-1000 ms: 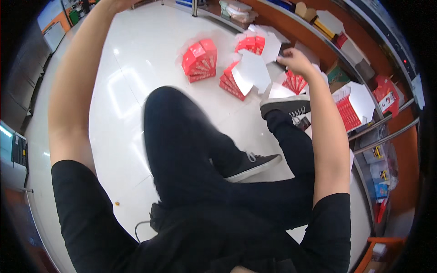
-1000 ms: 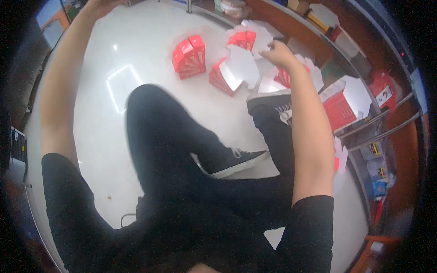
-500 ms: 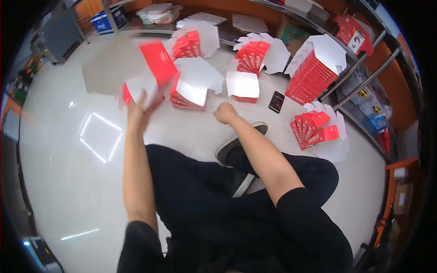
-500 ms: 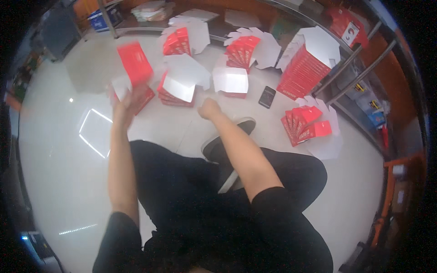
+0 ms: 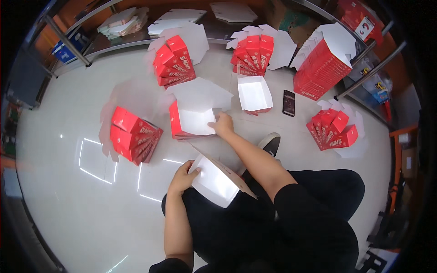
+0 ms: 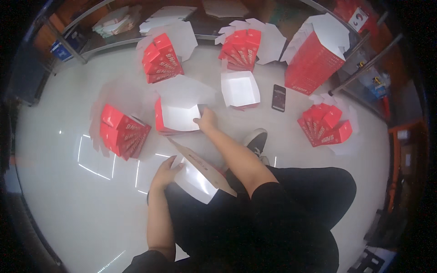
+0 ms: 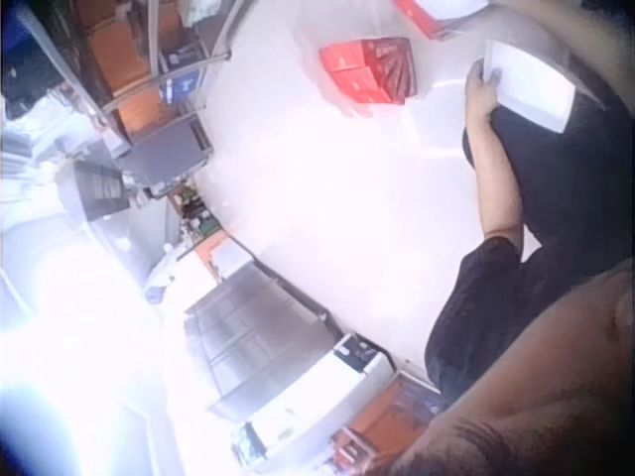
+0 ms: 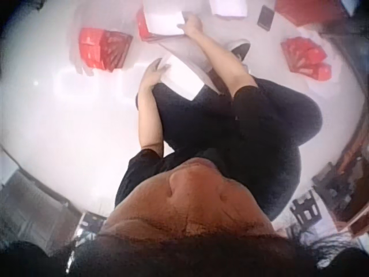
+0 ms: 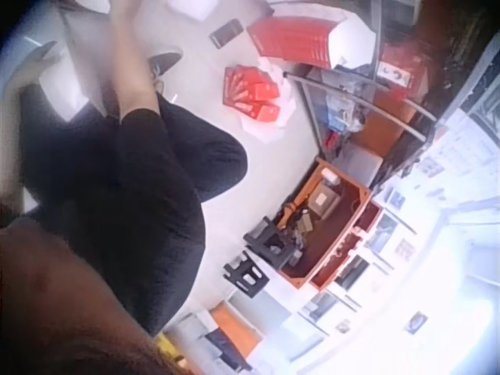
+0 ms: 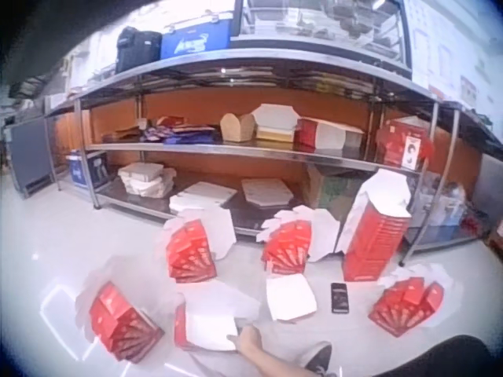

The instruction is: The person sits on the floor and assembles small red and white cardboard boxes by folding the flat pieces into shape. They repeatedly pick up flat box components, fold the sides, and tuck the flaps to form the final box structure.

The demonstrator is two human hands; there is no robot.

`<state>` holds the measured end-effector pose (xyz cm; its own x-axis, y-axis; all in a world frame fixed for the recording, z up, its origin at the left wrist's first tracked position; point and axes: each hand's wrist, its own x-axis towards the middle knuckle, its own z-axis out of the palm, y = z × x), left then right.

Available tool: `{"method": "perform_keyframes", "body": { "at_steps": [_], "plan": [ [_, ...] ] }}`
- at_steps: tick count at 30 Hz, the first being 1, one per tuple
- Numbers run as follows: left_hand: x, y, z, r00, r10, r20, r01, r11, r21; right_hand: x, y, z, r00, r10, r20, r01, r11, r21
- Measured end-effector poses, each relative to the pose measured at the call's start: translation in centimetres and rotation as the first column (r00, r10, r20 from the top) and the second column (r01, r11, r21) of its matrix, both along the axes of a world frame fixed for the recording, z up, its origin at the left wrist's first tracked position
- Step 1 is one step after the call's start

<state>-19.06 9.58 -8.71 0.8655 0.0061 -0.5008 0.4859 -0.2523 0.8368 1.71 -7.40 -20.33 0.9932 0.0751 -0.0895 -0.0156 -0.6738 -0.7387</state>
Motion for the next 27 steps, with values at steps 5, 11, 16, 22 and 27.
{"method": "perform_keyframes", "body": {
  "at_steps": [5, 11, 16, 22, 27],
  "plan": [
    [1.0, 1.7, -5.3, 0.999, -0.023, -0.028, 0.024, 0.999, 0.046, 0.4, 0.0, 1.6, 0.984, 0.007, 0.180, 0.025, 0.985, -0.172],
    [0.6, 0.9, -5.0, 0.997, -0.037, -0.062, 0.047, 0.984, 0.173, 0.6, -0.4, 3.9, 0.991, 0.132, 0.000, -0.120, 0.902, -0.415],
    [0.0, 1.2, -5.8, 0.985, -0.042, -0.166, 0.071, 0.982, 0.176, 0.2, -0.4, 6.3, 0.830, 0.162, 0.533, 0.000, 0.956, -0.292],
    [0.9, -0.7, -3.7, 0.970, 0.079, -0.229, -0.071, 0.997, 0.043, 0.8, -3.3, 16.6, 0.675, 0.059, 0.735, -0.069, 0.998, -0.017],
    [-0.6, 1.3, -6.9, 0.942, 0.128, -0.309, -0.096, 0.989, 0.116, -1.3, -10.2, 21.5, 0.752, -0.153, 0.642, 0.098, 0.988, 0.120]
  ]
}}
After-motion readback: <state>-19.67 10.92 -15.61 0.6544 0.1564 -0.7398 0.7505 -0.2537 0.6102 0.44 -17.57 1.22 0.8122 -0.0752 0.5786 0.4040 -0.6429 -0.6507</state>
